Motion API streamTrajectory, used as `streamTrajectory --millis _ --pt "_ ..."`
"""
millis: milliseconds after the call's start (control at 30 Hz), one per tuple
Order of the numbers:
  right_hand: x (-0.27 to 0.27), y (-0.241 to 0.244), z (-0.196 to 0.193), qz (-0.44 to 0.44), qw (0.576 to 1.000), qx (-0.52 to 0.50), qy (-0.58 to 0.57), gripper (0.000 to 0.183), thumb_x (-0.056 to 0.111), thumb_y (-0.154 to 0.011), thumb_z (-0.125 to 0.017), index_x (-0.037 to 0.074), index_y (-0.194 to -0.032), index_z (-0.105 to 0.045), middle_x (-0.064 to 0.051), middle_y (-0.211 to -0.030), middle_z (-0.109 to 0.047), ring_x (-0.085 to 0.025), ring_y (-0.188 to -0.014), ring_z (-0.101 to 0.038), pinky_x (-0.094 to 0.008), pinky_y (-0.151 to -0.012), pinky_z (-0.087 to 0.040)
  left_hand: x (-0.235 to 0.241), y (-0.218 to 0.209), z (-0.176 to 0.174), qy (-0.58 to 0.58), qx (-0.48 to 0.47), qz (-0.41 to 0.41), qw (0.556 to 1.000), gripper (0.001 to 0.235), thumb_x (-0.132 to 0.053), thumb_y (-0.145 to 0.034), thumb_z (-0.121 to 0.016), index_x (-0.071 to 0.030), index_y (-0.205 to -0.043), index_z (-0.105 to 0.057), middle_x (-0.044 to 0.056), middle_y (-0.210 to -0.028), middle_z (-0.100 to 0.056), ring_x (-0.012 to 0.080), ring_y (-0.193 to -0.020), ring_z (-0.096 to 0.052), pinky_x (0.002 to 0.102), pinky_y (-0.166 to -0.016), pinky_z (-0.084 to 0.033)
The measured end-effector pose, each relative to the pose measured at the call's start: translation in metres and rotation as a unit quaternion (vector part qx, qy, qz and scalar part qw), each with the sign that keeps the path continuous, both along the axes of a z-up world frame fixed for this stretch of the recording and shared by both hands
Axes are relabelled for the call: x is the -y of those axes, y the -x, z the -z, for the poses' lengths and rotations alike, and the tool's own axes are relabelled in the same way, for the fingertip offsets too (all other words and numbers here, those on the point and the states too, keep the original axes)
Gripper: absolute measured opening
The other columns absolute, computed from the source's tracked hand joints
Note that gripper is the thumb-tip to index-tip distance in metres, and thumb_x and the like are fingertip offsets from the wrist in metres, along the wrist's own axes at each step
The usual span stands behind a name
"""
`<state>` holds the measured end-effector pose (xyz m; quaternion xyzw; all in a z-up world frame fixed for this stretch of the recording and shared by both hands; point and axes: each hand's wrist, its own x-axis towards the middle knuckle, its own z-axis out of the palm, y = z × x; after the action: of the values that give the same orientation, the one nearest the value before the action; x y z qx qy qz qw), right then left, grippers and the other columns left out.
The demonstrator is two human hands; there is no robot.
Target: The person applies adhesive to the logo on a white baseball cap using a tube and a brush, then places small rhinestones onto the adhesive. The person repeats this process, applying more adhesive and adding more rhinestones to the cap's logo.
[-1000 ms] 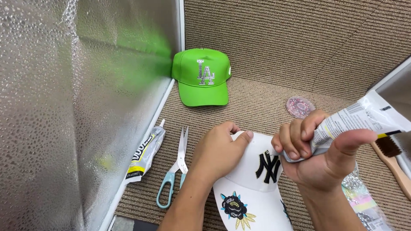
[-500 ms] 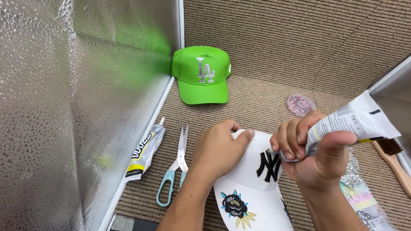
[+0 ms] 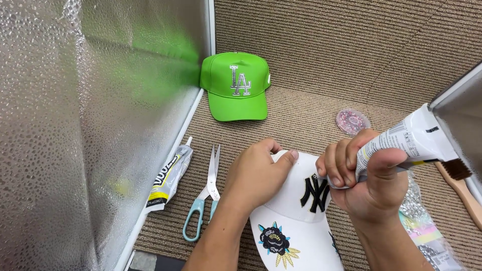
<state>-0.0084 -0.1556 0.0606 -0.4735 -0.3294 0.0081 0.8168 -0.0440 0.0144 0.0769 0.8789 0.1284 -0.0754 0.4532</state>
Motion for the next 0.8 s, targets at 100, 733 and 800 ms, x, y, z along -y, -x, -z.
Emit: streamTrajectory --millis 100,733,800 --pt "-0.0005 -0.0007 0.0003 -0.003 1.000 0.006 -0.001 0.060 0.065 -0.088 -0.078 0.013 -0.073 -0.052 0.003 -0.048 -0.032 -0.011 -0.043 -0.040 -0.028 -0.056 -0.045 0.0000 0.0002 -0.0002 0.002 -0.004 -0.001 1.000 0.040 -0.055 -0.091 -0.056 -0.024 -0.114 -0.066 0.000 -0.077 -0.070 0.0268 -0.086 -0.068 0.045 -0.073 -0.046" --pt "-0.0045 0.0035 -0.0038 0.025 0.999 0.021 0.023 0.060 0.065 -0.088 -0.077 0.015 -0.070 -0.050 0.004 -0.046 -0.031 -0.010 -0.041 -0.039 -0.027 -0.054 -0.044 -0.0003 0.0013 -0.0013 0.006 -0.001 0.000 1.000 0.038 -0.054 -0.092 -0.057 -0.023 -0.111 -0.066 -0.001 -0.072 -0.068 0.0256 -0.081 -0.067 0.044 -0.070 -0.045" --pt "-0.0041 0.0039 -0.0034 0.032 0.999 0.016 0.024 0.060 0.066 -0.087 -0.078 0.015 -0.069 -0.050 0.004 -0.046 -0.031 -0.010 -0.041 -0.039 -0.027 -0.054 -0.044 -0.0001 0.0025 -0.0039 0.006 -0.009 0.001 1.000 0.040 -0.055 -0.092 -0.056 -0.024 -0.113 -0.066 0.000 -0.078 -0.069 0.0258 -0.084 -0.067 0.045 -0.070 -0.045"
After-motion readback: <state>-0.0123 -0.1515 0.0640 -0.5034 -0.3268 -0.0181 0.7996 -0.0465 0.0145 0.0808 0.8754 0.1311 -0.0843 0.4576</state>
